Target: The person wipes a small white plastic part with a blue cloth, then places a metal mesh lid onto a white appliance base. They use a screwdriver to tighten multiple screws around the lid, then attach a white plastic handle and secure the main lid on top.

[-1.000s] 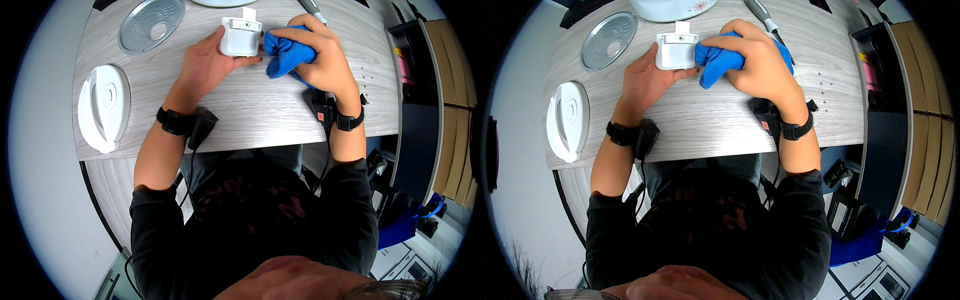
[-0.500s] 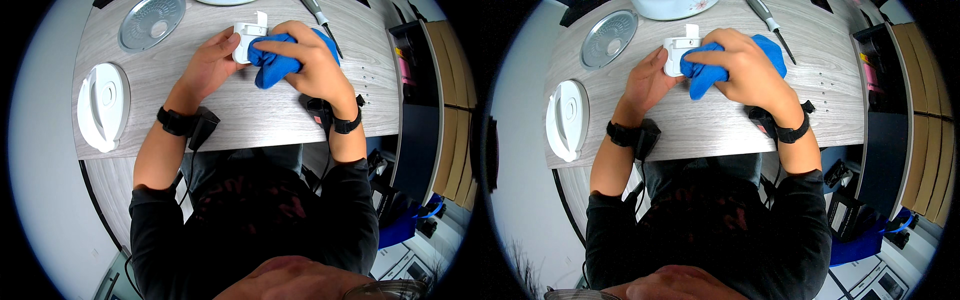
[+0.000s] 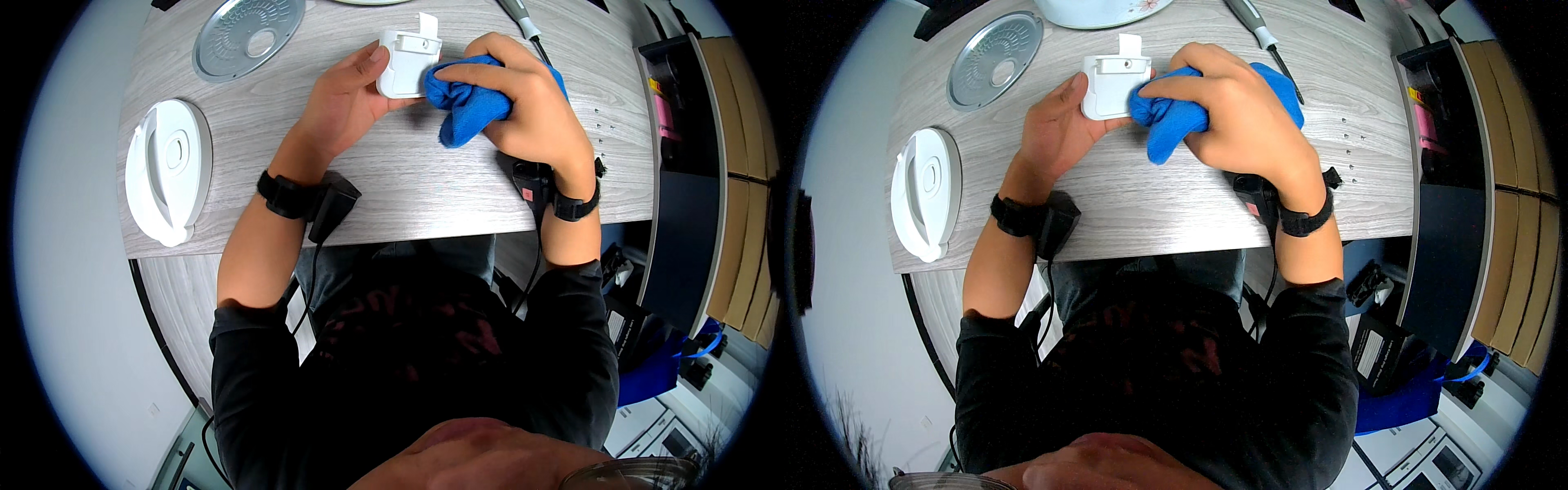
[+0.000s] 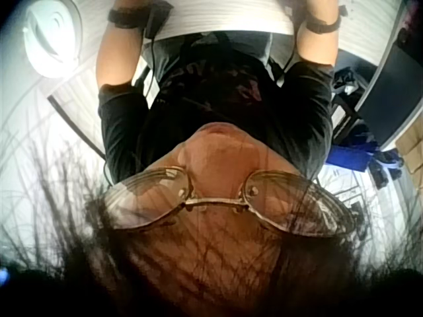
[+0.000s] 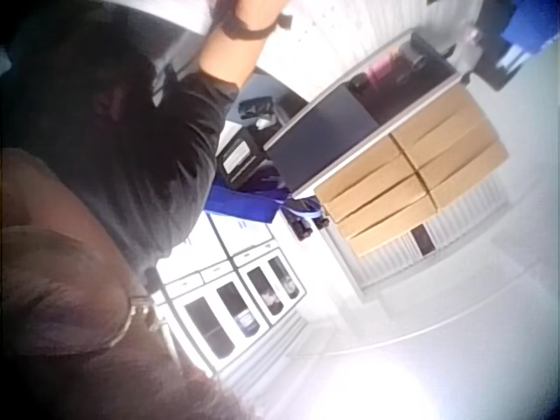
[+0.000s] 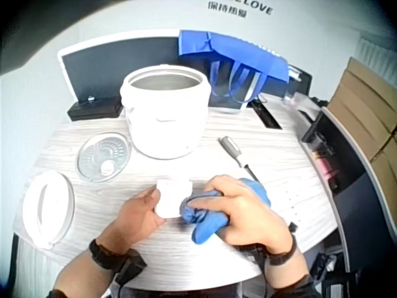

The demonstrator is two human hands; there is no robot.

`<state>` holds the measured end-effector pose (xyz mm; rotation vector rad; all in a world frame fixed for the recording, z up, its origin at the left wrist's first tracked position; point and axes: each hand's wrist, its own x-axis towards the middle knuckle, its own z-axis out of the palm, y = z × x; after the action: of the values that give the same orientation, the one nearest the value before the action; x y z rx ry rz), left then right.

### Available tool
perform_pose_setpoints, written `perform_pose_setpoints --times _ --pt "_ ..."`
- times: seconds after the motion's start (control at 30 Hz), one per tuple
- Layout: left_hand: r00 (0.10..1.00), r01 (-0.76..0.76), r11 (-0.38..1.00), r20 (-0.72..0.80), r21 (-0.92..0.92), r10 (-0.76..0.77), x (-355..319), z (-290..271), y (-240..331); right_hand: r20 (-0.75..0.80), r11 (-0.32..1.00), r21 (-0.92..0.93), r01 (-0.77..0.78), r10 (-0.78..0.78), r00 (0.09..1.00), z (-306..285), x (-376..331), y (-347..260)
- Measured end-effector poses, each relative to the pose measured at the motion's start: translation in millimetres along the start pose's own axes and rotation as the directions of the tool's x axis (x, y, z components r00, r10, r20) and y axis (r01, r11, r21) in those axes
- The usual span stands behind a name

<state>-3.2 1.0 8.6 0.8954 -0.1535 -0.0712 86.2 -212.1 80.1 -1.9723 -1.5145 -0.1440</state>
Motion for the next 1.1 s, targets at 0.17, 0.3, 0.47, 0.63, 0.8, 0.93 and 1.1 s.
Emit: perform_pose_setpoints --times 0.17,0.3,0.47,0.63,0.8,0.93,1.1 --pt "0.997 0.027 0.998 -0.072 0.049 -0.023 -1 2 -4 0.098 0.999 0.016 0.052 -0.054 0.994 10 0 -3" --pt "0.999 -0.015 0.999 -0.044 0.038 0.016 -2 1 -1 0.115 0.999 -0.054 0.005 0.002 0.993 10 -1 1" --pt "0.998 -0.041 0.999 0.041 0.026 0.040 0 -5 -2 0.048 0.999 -0.028 0.026 -0.025 0.999 9 0 -3" --pt "0.999 0.007 0.998 -0.051 0.062 -0.004 -3 4 -1 0.051 0.999 -0.020 0.036 -0.035 0.998 11 1 -7" --pt "1.000 -0.011 1.000 -0.007 0.028 0.012 -1 -1 -2 0.092 0.996 -0.087 -0.015 0.023 0.995 10 -2 -2" --pt "1.000 -0.017 0.999 0.000 0.030 0.017 -1 0 -1 0.067 0.997 -0.070 -0.017 0.022 0.998 7 -1 -4" --pt "0.992 0.067 0.995 -0.117 0.078 -0.057 -4 3 -6 -0.064 0.995 -0.068 0.078 -0.083 0.995 14 5 -11"
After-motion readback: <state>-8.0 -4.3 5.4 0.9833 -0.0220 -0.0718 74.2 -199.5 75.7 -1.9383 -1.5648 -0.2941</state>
